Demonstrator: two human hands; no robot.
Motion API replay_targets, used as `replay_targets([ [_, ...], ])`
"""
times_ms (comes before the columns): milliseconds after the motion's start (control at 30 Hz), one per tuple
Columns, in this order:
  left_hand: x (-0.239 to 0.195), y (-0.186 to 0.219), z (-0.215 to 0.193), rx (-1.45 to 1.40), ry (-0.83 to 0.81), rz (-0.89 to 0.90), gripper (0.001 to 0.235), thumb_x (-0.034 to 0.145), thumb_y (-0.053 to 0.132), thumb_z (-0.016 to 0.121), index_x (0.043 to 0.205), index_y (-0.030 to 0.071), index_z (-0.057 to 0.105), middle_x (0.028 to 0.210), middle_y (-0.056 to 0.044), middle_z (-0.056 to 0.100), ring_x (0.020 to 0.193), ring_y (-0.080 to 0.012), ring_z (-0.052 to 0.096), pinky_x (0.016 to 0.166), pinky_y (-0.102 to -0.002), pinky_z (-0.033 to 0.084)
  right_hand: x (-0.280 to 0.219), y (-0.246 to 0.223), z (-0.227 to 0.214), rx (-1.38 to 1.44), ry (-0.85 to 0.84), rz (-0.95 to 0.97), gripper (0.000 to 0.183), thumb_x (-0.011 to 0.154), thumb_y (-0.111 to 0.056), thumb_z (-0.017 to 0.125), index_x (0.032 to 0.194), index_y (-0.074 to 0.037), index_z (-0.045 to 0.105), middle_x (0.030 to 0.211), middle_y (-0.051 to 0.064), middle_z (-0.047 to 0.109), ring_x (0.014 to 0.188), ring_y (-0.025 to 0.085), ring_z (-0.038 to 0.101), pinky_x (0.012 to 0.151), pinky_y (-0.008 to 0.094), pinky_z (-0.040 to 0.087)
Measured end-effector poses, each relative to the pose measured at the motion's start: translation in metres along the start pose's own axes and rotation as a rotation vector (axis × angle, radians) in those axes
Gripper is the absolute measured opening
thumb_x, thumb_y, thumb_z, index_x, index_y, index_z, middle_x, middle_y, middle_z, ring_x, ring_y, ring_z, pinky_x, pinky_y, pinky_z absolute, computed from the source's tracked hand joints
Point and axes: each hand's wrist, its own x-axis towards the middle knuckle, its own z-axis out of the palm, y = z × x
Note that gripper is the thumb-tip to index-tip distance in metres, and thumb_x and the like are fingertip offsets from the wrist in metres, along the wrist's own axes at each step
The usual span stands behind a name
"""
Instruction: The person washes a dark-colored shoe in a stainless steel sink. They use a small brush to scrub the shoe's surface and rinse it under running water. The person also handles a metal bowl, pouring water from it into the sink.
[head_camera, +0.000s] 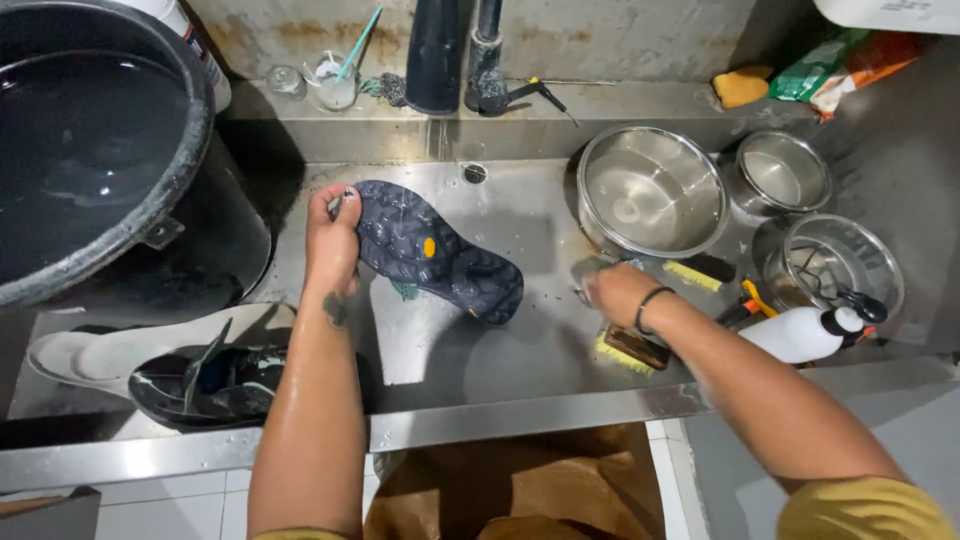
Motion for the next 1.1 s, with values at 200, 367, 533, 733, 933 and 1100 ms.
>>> replay_targets([
  [200,0.012,-0.002,-0.004,0.079,0.034,-0.026,0.032,0.104,0.031,0.062,0.131,0.015,0.056,0.098,-0.009,0.058,0.085,-0.0171,0.053,0.071,-0.034,0.051,0.101,-0.060,0.072,0.124,0.310,0.277,0.097,0.092,-0.047,0.060,0.160,0.007,0.016,0.166,0.035,0.009,0.152,0.053,0.011,0.126,0.058,0.009],
  [367,0.006,-0.002,-0.014,0.048,0.061,0.012,0.035,0.106,0.024,0.063,0.137,0.010,0.055,0.092,-0.010,0.061,0.084,-0.0153,0.055,0.076,-0.031,0.052,0.136,-0.071,0.032,0.481,0.406,-0.031,0.073,0.108,-0.042,0.043,0.165,-0.004,0.017,0.171,0.029,0.006,0.156,0.049,0.003,0.125,0.064,0.002],
  [533,0.014,-0.018,-0.019,0.076,0.087,-0.026,0.037,0.104,0.026,0.067,0.137,0.015,0.056,0.097,-0.008,0.062,0.090,-0.0148,0.058,0.077,-0.028,0.052,0.115,-0.065,0.016,0.698,0.466,0.487,0.069,0.102,-0.046,0.049,0.158,-0.012,0.025,0.169,0.018,0.010,0.155,0.041,0.008,0.123,0.062,0.013],
  [733,0.012,-0.021,-0.028,0.056,0.111,-0.160,0.038,0.103,0.025,0.068,0.138,0.015,0.056,0.114,-0.017,0.060,0.101,-0.0218,0.058,0.085,-0.036,0.053,0.127,-0.058,0.007,0.593,0.572,0.176,0.053,0.097,-0.025,0.057,0.147,-0.009,0.045,0.155,0.016,0.037,0.148,0.035,0.032,0.122,0.050,0.027],
  [933,-0.003,-0.009,-0.022,-0.036,0.180,-0.218,0.035,0.104,0.024,0.064,0.137,0.015,0.056,0.114,-0.018,0.062,0.101,-0.0215,0.060,0.086,-0.036,0.053,0.043,0.024,-0.022,0.362,0.717,0.346,0.065,0.082,-0.045,0.073,0.135,-0.014,0.052,0.143,0.011,0.052,0.137,0.031,0.050,0.107,0.046,0.041],
  [1100,-0.007,0.003,-0.014,0.043,0.181,-0.244,0.033,0.103,0.024,0.063,0.135,0.016,0.056,0.108,-0.009,0.058,0.093,-0.0164,0.056,0.078,-0.027,0.051,0.050,0.073,-0.014,0.221,0.228,0.413,0.028,0.087,-0.025,0.056,0.088,-0.015,0.082,0.086,0.011,0.079,0.090,0.030,0.078,0.077,0.041,0.060],
])
